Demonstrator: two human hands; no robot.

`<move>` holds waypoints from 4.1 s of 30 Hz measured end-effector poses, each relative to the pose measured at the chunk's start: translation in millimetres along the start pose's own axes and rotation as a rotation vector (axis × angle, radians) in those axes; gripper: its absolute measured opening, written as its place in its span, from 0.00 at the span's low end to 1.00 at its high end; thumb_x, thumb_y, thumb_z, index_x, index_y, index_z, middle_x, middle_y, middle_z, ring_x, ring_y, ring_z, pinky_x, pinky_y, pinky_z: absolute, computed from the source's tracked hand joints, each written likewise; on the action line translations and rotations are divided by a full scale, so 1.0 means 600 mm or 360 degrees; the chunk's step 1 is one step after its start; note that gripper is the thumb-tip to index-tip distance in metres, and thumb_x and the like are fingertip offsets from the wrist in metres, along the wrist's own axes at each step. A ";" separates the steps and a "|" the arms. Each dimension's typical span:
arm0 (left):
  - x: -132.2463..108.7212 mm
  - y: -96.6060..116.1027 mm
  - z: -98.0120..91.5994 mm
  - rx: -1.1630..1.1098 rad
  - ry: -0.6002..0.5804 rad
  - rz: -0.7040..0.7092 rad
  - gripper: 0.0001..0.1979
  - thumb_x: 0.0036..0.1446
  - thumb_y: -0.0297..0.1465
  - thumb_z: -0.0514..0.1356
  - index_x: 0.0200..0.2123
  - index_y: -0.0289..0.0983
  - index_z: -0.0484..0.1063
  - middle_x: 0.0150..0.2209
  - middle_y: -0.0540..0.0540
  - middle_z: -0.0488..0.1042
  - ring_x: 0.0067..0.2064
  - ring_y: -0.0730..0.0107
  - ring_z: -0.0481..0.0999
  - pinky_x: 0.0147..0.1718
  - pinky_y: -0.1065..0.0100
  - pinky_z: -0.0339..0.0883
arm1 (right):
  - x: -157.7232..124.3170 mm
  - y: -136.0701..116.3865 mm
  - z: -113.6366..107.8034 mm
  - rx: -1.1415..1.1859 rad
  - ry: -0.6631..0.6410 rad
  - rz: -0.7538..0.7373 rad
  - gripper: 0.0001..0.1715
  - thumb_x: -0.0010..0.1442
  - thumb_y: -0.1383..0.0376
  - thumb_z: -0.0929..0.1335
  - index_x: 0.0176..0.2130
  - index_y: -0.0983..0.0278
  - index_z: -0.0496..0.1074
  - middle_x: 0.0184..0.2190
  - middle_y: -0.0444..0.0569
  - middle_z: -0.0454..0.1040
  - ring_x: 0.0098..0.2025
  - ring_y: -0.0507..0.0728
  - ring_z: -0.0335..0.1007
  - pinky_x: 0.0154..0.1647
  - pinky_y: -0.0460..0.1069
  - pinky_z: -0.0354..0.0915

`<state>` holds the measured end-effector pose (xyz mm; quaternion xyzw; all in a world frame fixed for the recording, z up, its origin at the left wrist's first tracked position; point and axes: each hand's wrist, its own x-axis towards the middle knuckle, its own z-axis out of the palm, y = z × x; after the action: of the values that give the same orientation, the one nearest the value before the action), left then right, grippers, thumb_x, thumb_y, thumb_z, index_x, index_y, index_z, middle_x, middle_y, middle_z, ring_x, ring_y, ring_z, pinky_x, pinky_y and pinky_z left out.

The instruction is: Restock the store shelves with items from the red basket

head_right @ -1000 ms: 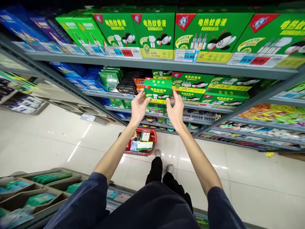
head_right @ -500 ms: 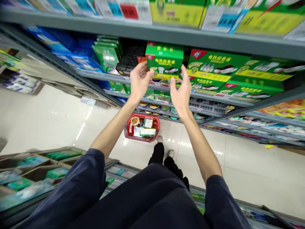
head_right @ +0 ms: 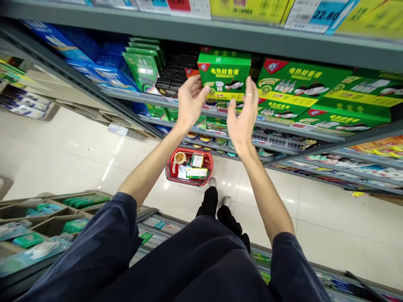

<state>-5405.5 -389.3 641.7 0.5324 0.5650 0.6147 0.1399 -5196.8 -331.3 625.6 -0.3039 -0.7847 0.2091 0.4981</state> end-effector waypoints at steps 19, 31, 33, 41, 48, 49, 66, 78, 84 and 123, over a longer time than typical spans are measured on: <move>0.014 0.033 0.052 -0.0025 0.0092 -0.0109 0.34 0.62 0.60 0.67 0.56 0.38 0.75 0.58 0.35 0.83 0.61 0.49 0.83 0.65 0.48 0.76 | -0.022 -0.042 0.001 -0.0227 0.0052 0.0042 0.42 0.79 0.54 0.55 0.82 0.52 0.33 0.84 0.51 0.38 0.85 0.64 0.35 0.82 0.72 0.49; 0.030 0.009 0.062 -0.0057 0.0045 0.0005 0.31 0.64 0.59 0.65 0.55 0.41 0.76 0.56 0.37 0.83 0.61 0.51 0.83 0.64 0.48 0.78 | -0.032 -0.031 0.000 -0.0163 -0.0063 0.0097 0.42 0.78 0.54 0.56 0.82 0.52 0.34 0.83 0.51 0.45 0.85 0.62 0.37 0.83 0.72 0.49; 0.031 0.009 0.062 -0.0046 0.0034 0.0002 0.31 0.64 0.58 0.65 0.56 0.40 0.75 0.57 0.37 0.83 0.61 0.52 0.83 0.64 0.48 0.77 | -0.032 -0.030 0.001 -0.0175 -0.0051 0.0084 0.42 0.78 0.54 0.55 0.82 0.52 0.34 0.83 0.51 0.44 0.85 0.61 0.36 0.83 0.72 0.49; 0.029 0.012 0.060 -0.0026 0.0090 -0.0024 0.33 0.62 0.61 0.66 0.54 0.40 0.78 0.55 0.37 0.82 0.55 0.53 0.85 0.60 0.51 0.81 | -0.031 -0.029 0.005 -0.0115 -0.0060 0.0091 0.42 0.77 0.57 0.57 0.82 0.52 0.37 0.83 0.50 0.44 0.85 0.63 0.36 0.83 0.73 0.48; 0.031 0.003 0.058 0.0049 0.0170 0.0018 0.33 0.59 0.63 0.65 0.51 0.41 0.80 0.51 0.39 0.78 0.52 0.56 0.83 0.56 0.54 0.82 | -0.027 -0.030 0.006 -0.0139 -0.0064 0.0094 0.41 0.76 0.58 0.57 0.81 0.51 0.39 0.83 0.51 0.45 0.85 0.63 0.36 0.82 0.74 0.50; 0.032 0.003 0.058 0.0054 0.0172 0.0023 0.34 0.59 0.64 0.65 0.51 0.42 0.80 0.51 0.40 0.78 0.52 0.57 0.83 0.56 0.54 0.82 | -0.027 -0.030 0.006 -0.0132 -0.0062 0.0089 0.41 0.76 0.58 0.57 0.81 0.51 0.39 0.83 0.51 0.45 0.85 0.63 0.37 0.82 0.73 0.50; 0.009 -0.002 0.072 -0.0014 0.0341 -0.0013 0.30 0.66 0.59 0.63 0.55 0.41 0.76 0.56 0.39 0.78 0.57 0.58 0.82 0.59 0.57 0.79 | -0.067 -0.036 -0.010 -0.0009 -0.0010 0.0057 0.35 0.78 0.55 0.58 0.78 0.49 0.49 0.83 0.51 0.45 0.84 0.64 0.43 0.81 0.71 0.55; 0.017 -0.012 0.083 0.0030 0.0368 0.0000 0.26 0.69 0.57 0.61 0.54 0.43 0.76 0.56 0.40 0.77 0.58 0.58 0.80 0.60 0.57 0.78 | -0.118 -0.011 -0.022 -0.0058 -0.0012 0.0193 0.31 0.77 0.56 0.59 0.75 0.52 0.56 0.81 0.55 0.52 0.81 0.63 0.52 0.75 0.72 0.66; -0.071 0.009 0.068 0.0194 0.0630 0.0041 0.19 0.72 0.51 0.62 0.53 0.43 0.75 0.50 0.43 0.77 0.52 0.64 0.80 0.55 0.61 0.77 | -0.124 0.003 -0.028 0.0055 0.0093 0.0232 0.26 0.76 0.56 0.63 0.68 0.59 0.67 0.72 0.61 0.67 0.74 0.64 0.67 0.71 0.67 0.71; -0.072 -0.108 0.051 0.0845 -0.0102 0.0355 0.24 0.79 0.48 0.48 0.45 0.39 0.77 0.41 0.44 0.76 0.41 0.64 0.78 0.42 0.63 0.71 | -0.045 0.101 0.023 -0.0658 -0.0345 0.0041 0.21 0.81 0.58 0.59 0.55 0.64 0.77 0.38 0.50 0.84 0.34 0.54 0.75 0.38 0.48 0.61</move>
<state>-5391.5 -384.9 559.5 0.6283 0.6394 0.4398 -0.0550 -5184.6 -306.1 564.2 -0.3854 -0.8558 0.0816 0.3353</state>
